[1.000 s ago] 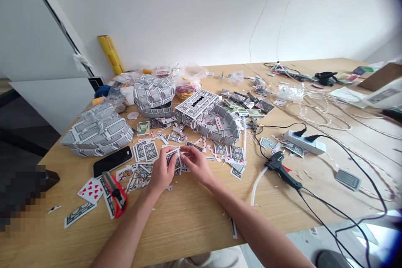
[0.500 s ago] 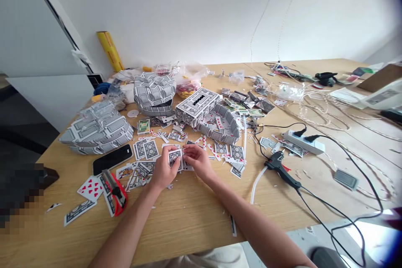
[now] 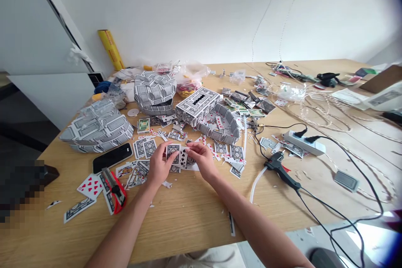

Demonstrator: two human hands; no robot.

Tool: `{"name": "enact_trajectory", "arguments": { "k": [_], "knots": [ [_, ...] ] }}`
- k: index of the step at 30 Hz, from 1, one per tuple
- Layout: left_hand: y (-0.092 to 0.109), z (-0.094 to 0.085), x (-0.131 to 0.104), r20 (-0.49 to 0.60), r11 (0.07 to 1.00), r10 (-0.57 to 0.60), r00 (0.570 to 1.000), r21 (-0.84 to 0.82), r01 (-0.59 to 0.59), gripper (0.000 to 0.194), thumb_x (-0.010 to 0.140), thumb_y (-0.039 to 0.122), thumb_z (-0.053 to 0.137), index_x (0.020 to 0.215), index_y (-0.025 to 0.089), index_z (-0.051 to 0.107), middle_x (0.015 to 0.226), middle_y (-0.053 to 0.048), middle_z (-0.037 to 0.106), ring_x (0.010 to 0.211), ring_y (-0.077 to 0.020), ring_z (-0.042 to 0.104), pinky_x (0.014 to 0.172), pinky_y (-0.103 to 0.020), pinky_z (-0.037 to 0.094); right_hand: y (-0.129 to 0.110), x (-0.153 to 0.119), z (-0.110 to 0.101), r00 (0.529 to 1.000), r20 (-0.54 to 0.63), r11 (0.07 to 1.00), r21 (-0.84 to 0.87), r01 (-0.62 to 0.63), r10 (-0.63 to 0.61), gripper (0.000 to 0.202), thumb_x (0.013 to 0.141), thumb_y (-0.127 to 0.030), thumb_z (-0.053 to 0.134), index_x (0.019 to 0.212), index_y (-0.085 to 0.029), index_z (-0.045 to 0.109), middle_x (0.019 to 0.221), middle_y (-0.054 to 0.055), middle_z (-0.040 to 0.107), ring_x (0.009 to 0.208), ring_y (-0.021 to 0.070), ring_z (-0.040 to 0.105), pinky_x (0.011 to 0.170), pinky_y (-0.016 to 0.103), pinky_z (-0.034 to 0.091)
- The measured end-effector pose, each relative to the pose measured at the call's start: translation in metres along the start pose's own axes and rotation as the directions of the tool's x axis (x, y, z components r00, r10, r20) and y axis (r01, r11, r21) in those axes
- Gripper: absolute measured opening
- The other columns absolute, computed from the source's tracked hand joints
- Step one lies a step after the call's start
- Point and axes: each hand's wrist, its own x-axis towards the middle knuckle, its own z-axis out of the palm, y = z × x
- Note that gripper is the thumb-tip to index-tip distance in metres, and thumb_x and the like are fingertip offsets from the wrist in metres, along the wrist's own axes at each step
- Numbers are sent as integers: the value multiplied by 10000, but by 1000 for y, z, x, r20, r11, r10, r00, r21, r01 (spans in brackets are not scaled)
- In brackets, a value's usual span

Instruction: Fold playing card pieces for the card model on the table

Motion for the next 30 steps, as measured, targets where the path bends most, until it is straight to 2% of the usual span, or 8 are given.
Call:
{"name": "enact_trajectory", "arguments": {
  "k": [5,9,12,17,19,22,24,30],
  "knots": [
    [-1,3,-2,134,990,-55,989,-124,72,484,985,421,707,1407,223,577,959,-46,795,768,-202,738,718,-317,576,-3,0,1,1000,15,1000,8,-12,12,453,643,-461,992,966,-220,785,900,34,796,787,184,720,774,333,582],
    [-1,6,-4,92,966,-116,989,-219,134,480,953,438,740,1321,218,524,982,-65,819,842,-223,785,740,-316,587,-3,-2,2,993,117,999,-47,-7,12,406,679,-480,975,918,-226,767,880,17,795,785,184,712,770,328,568],
    [-3,6,-4,48,965,-149,988,-212,156,420,951,476,737,1204,227,513,970,-74,820,848,-236,800,728,-317,601,-1,-4,3,985,170,997,-75,-9,22,380,711,-490,955,891,-229,746,827,0,783,726,174,688,725,314,550],
    [-3,1,-1,74,978,-161,984,-119,169,380,1073,523,519,1292,214,550,882,-44,771,571,-185,709,538,-292,554,-2,-3,3,991,134,998,-54,15,-8,409,724,-521,939,974,-237,783,887,22,814,773,207,718,751,344,569],
    [0,-2,1,73,989,-119,990,-79,124,391,1095,489,483,1368,230,587,1029,-80,791,713,-202,764,654,-318,610,-5,-4,3,990,139,998,-53,21,-13,420,738,-535,925,1005,-238,796,912,33,820,808,224,729,776,362,580],
    [2,-4,4,73,1000,18,997,-15,-17,399,1084,419,539,1438,253,623,1303,-110,758,1149,-259,750,989,-392,604,-7,-5,3,987,160,998,-55,15,-6,416,764,-532,906,1042,-238,810,949,35,823,851,221,730,807,354,576],
    [0,-3,5,65,999,47,997,-10,-46,417,1052,390,615,1448,257,629,1350,-110,740,1213,-268,720,1045,-414,580,-6,-5,3,986,164,998,-68,-1,12,410,781,-538,888,1047,-236,815,941,28,818,829,204,715,791,334,561],
    [-13,2,3,67,987,-85,994,-131,93,517,879,445,840,1299,215,647,1134,-107,745,899,-239,748,741,-338,607,-1,-4,2,985,167,994,-110,-16,35,348,799,-521,848,973,-222,816,879,21,790,764,184,675,738,307,522]
  ]
}}
